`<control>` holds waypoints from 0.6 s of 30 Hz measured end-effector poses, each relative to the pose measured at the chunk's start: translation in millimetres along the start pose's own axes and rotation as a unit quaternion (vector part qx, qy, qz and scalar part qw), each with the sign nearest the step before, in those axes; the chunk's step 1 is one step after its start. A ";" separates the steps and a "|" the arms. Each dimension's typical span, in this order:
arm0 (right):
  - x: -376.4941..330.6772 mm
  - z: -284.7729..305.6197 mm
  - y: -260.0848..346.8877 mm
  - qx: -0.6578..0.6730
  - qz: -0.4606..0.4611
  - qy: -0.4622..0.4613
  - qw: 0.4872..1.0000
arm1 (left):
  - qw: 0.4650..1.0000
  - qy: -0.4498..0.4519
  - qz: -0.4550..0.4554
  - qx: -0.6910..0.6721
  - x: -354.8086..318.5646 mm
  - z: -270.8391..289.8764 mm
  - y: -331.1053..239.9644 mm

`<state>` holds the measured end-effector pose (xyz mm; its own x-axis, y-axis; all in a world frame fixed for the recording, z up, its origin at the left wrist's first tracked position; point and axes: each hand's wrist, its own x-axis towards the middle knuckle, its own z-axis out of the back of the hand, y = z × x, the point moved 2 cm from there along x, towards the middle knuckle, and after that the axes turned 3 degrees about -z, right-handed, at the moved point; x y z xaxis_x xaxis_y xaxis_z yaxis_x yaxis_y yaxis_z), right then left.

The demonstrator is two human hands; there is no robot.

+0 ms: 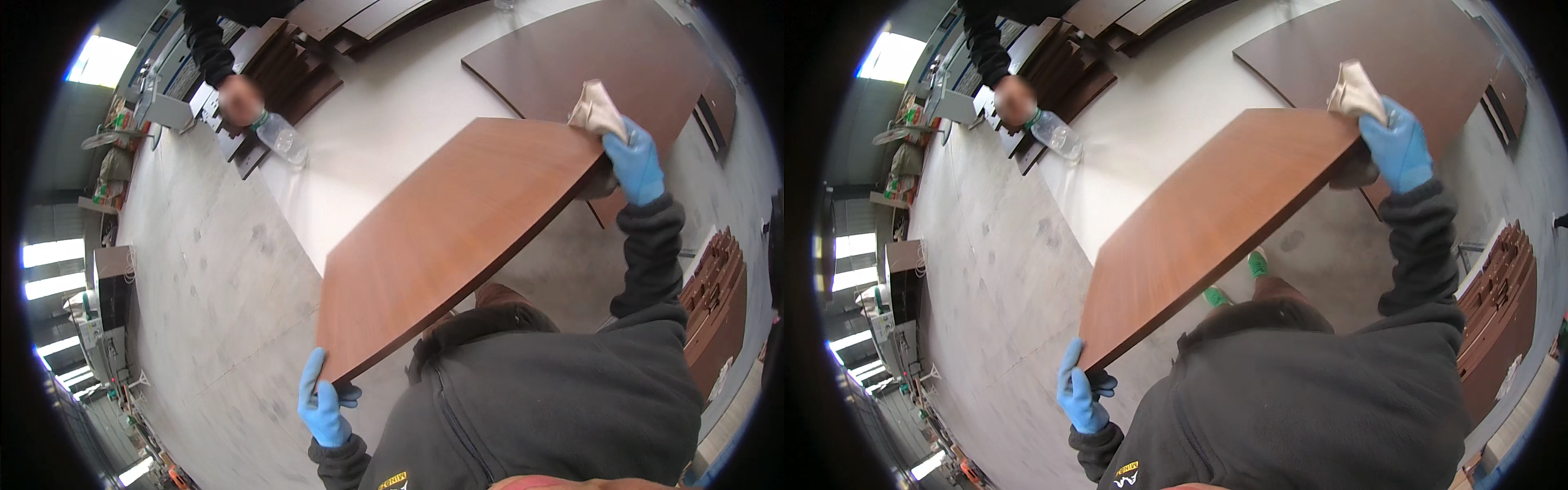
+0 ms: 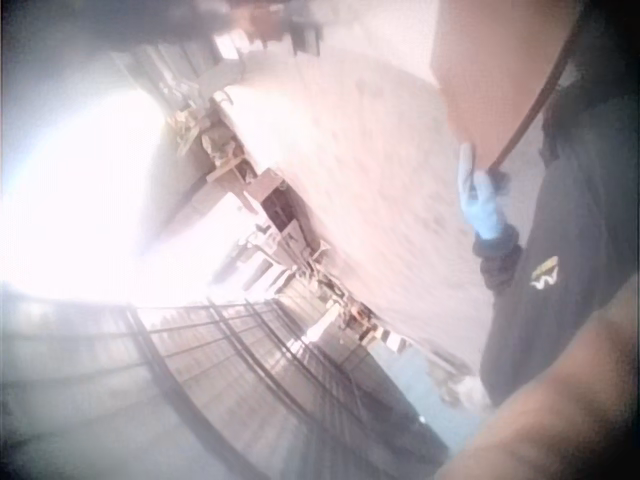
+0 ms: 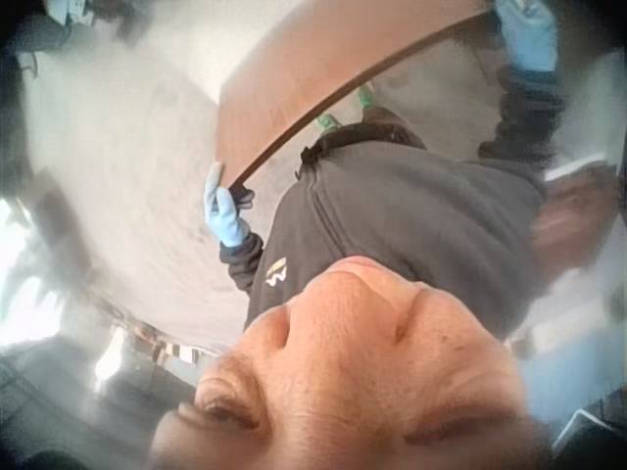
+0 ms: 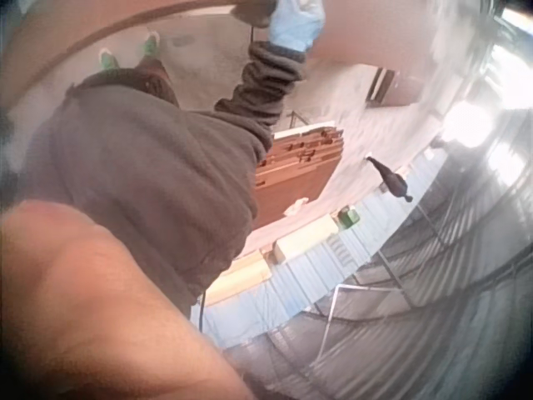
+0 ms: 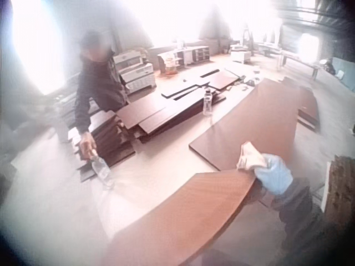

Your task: The person wipes a white board and several brown panels with a cloth, occasionally using a water bottle to moisten the cloth. They handle the panels one at a time, flip them over, and stack them on the floor.

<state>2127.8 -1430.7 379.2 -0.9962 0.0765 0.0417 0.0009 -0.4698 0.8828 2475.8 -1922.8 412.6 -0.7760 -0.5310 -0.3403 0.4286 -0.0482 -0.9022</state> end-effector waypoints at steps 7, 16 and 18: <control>115.7 -33.9 45.5 -0.030 0.137 -0.041 0.989 | 0.988 -0.042 -0.102 0.107 -19.5 -18.1 -42.5; 148.3 -198.3 4.8 0.304 0.082 -0.049 0.948 | 0.943 -0.149 -0.163 0.247 95.6 48.6 -49.1; 130.0 -239.1 -8.4 0.343 0.022 -0.043 0.938 | 0.841 -0.145 -0.348 0.388 128.9 57.0 -45.7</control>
<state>1977.4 -1627.1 265.3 -0.9834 0.1543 0.0957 0.1260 0.2004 0.9716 2382.6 -2037.3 425.0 -0.8664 -0.3240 0.3799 0.1766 -0.9105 -0.3738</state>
